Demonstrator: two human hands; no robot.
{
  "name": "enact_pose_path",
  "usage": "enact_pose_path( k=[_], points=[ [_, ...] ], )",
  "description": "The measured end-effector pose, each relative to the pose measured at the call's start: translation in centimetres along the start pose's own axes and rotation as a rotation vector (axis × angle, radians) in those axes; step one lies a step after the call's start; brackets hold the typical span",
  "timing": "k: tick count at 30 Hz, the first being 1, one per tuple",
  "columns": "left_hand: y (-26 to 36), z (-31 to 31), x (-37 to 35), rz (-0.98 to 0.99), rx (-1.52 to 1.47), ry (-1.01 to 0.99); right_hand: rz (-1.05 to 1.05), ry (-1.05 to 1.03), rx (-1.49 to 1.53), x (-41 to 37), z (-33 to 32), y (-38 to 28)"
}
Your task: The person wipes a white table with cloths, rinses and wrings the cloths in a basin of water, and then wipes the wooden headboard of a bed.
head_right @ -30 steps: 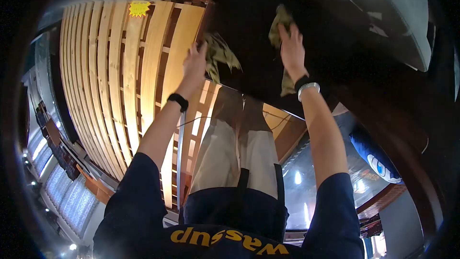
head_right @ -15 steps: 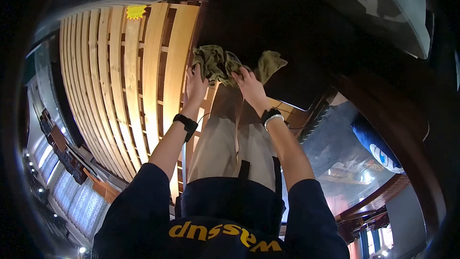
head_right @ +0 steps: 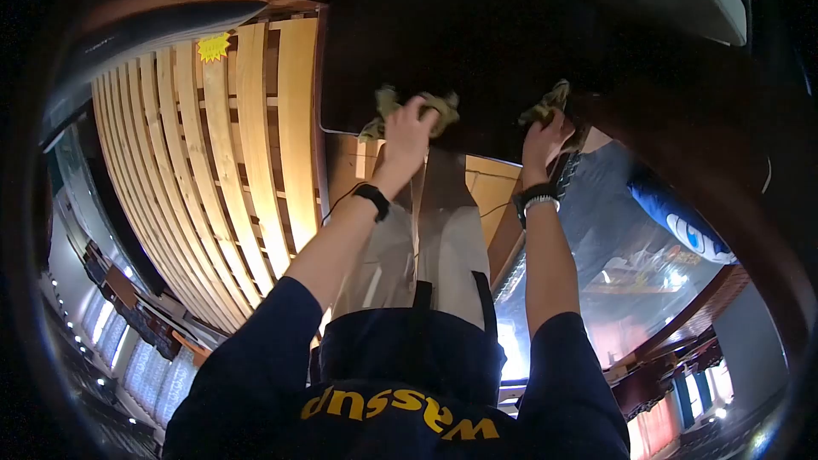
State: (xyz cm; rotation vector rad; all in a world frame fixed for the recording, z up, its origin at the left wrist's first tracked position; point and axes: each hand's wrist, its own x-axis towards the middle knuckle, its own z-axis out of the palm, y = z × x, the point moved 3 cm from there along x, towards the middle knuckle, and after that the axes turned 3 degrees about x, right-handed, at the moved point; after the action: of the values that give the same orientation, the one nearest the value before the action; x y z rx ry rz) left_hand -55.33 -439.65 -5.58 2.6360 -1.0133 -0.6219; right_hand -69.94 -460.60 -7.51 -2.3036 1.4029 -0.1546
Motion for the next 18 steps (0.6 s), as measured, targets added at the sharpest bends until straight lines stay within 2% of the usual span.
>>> enact_pose_path(
  k=[1, 3, 5, 7, 9, 11, 13, 15, 18],
  points=[
    [1.6, -0.1, -1.3, 0.153, 0.159, -0.012, 0.138, 0.061, 0.009, 0.8, 0.4, 0.1],
    [1.7, -0.4, -1.9, 0.166, 0.129, -0.049, 0.067, 0.142, -0.048, 1.5, 2.7, 0.1],
    [0.6, -0.6, -2.0, 0.209, 0.135, -0.110, 0.121, 0.023, 0.109, 1.4, 1.6, -4.3],
    [-1.7, -2.2, -1.5, 0.216, 0.165, -0.139, 0.008, -0.150, 0.209, 0.7, 2.4, -8.0],
    [-6.0, -2.5, -0.5, 0.123, 0.206, -0.055, -0.377, -0.242, 0.166, -1.0, 2.6, -12.8],
    [-11.7, -1.8, 0.6, -0.278, 0.056, 0.003, -0.409, -0.494, 0.192, -3.4, 5.1, -14.9],
    [-12.2, -5.3, 1.7, -0.250, 0.297, 0.061, -0.698, -0.670, 0.078, -6.6, 7.0, -16.5],
    [-13.6, -6.3, 2.9, -0.257, 0.230, 0.062, -0.809, -0.857, 0.032, -8.6, 7.4, -18.1],
    [-14.2, -5.9, 4.2, -0.295, 0.189, 0.037, -0.821, -0.762, 0.136, -7.9, 7.2, -17.8]
  ],
)
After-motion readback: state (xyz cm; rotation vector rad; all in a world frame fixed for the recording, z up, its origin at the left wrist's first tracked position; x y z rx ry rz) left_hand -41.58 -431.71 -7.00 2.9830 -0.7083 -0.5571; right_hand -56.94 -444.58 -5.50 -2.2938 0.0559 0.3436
